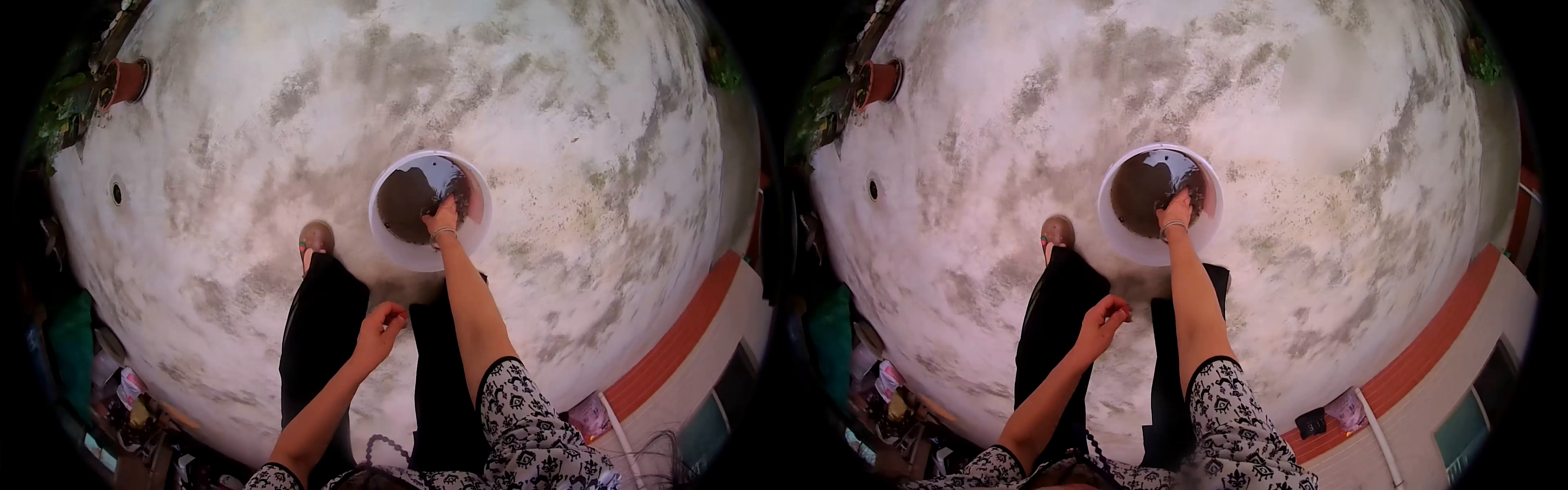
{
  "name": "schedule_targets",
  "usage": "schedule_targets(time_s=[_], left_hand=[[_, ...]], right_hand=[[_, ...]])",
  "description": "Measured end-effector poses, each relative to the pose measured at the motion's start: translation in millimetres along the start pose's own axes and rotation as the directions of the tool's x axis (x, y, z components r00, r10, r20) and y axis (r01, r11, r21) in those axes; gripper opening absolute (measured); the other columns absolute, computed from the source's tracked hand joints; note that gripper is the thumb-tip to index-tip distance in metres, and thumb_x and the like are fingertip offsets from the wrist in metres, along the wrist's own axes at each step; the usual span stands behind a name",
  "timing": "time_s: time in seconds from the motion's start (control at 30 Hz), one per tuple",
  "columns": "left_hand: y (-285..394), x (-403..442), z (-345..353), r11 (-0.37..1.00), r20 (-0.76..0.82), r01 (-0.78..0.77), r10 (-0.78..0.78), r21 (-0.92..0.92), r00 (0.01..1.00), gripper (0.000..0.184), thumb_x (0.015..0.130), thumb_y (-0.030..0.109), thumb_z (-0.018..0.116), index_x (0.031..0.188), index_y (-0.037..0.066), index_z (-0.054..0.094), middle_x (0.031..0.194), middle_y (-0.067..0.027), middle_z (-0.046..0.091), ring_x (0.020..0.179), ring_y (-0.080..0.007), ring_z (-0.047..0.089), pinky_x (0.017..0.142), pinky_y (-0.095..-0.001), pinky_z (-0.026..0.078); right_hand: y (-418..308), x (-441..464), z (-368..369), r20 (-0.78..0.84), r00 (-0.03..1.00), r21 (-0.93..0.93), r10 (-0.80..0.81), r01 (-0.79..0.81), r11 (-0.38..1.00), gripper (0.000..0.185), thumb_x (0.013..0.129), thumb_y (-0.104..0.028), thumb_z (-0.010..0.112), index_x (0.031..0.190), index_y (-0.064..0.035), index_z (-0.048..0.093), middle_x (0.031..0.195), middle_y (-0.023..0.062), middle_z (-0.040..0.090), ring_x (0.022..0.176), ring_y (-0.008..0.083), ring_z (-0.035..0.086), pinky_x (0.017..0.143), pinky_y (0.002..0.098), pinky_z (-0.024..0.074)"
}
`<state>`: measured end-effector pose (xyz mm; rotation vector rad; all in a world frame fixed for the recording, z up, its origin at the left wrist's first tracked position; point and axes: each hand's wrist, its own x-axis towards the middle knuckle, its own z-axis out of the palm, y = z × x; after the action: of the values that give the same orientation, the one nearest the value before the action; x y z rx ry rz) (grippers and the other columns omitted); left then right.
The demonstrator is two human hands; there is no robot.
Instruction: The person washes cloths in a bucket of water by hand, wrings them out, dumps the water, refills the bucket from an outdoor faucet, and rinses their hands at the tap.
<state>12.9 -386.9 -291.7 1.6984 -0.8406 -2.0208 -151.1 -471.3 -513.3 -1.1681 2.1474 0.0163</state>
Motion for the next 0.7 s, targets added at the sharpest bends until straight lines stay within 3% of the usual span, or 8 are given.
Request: schedule_targets(time_s=[0.07,0.13,0.2,0.3,0.43,0.53,0.57,0.7], left_hand=[[-12.5,4.4,4.6,0.999,0.007,0.030,-0.030,-0.025,1.000,0.009,0.075,0.006,0.046,0.081,0.001,0.049,0.068,-0.0053,0.052,0.065,-0.0108,0.051,0.060,-0.0221,0.040],[-19.9,9.1,7.2,0.998,0.018,0.044,-0.043,-0.050,0.999,0.009,0.075,0.006,0.046,0.081,0.001,0.049,0.068,-0.0053,0.052,0.064,-0.0107,0.051,0.060,-0.0223,0.040],[-38.2,16.7,15.0,0.989,0.029,0.121,-0.119,-0.082,0.992,0.009,0.075,0.006,0.046,0.081,0.000,0.049,0.067,-0.0049,0.052,0.063,-0.0102,0.050,0.059,-0.0220,0.040],[-32.5,25.8,15.3,0.988,0.050,0.097,-0.092,-0.117,0.995,0.008,0.075,0.006,0.046,0.081,0.000,0.048,0.067,-0.0046,0.052,0.062,-0.0093,0.049,0.059,-0.0211,0.040],[-18.2,38.4,12.4,0.961,0.102,0.130,-0.108,-0.243,0.989,0.009,0.077,0.005,0.044,0.082,-0.001,0.047,0.070,-0.0043,0.051,0.065,-0.0104,0.049,0.063,-0.0225,0.040],[-3.7,45.8,0.2,0.979,0.083,0.118,-0.105,-0.167,0.991,0.010,0.077,0.006,0.043,0.082,-0.001,0.048,0.073,-0.0049,0.051,0.066,-0.0108,0.050,0.063,-0.0225,0.040],[-5.2,47.3,2.7,0.979,0.085,0.121,-0.108,-0.166,0.990,0.010,0.077,0.006,0.043,0.082,-0.001,0.048,0.073,-0.0049,0.051,0.066,-0.0108,0.050,0.063,-0.0225,0.040],[5.3,56.6,0.8,0.939,0.076,0.196,-0.181,-0.282,0.980,0.014,0.078,0.012,0.042,0.083,0.000,0.049,0.073,-0.0045,0.051,0.066,-0.0115,0.050,0.064,-0.0231,0.040]], right_hand=[[6.0,-7.7,5.8,0.242,0.964,0.020,0.112,-0.120,0.993,0.081,0.052,-0.014,0.067,0.117,0.0001,0.020,0.099,0.0228,0.047,0.091,0.0351,0.047,0.079,0.0346,0.0377],[-5.4,-19.4,-17.3,0.452,0.843,0.058,-0.291,0.298,0.953,0.067,0.056,-0.014,0.064,0.112,-0.0023,0.031,0.089,0.0197,0.053,0.084,0.0355,0.050,0.077,0.0354,0.0387],[19.8,-4.9,-20.8,0.460,0.853,0.043,-0.245,0.254,0.966,0.056,0.058,-0.017,0.063,0.106,-0.0031,0.038,0.096,0.0177,0.050,0.088,0.0356,0.048,0.076,0.0362,0.0383],[11.2,3.5,-32.1,-0.093,0.995,0.023,0.047,-0.045,0.999,0.078,0.059,-0.024,0.064,0.120,-0.0081,0.018,0.115,0.0219,0.032,0.088,0.0359,0.047,0.078,0.0371,0.0383],[-18.0,-18.4,-17.2,0.374,0.927,-0.323,-0.037,0.168,0.931,0.083,0.062,-0.024,0.062,0.124,-0.0084,0.008,0.115,0.0242,0.030,0.089,0.0346,0.049,0.075,0.0366,0.0407],[-30.6,-7.7,-25.1,0.364,0.922,-0.339,0.135,-0.004,0.941,0.080,0.063,-0.024,0.060,0.123,-0.0084,0.009,0.113,0.0238,0.035,0.091,0.0337,0.049,0.076,0.0351,0.0408],[-16.2,-11.6,-7.6,0.122,0.977,-0.231,0.176,-0.145,0.962,0.074,0.064,-0.024,0.060,0.120,-0.0084,0.015,0.113,0.0221,0.036,0.092,0.0333,0.048,0.073,0.0378,0.0415],[-28.9,-27.0,-0.2,0.374,0.921,-0.321,0.106,0.021,0.947,0.046,0.065,-0.022,0.057,0.102,-0.0045,0.037,0.090,0.0214,0.052,0.081,0.0347,0.052,0.069,0.0395,0.0419]])
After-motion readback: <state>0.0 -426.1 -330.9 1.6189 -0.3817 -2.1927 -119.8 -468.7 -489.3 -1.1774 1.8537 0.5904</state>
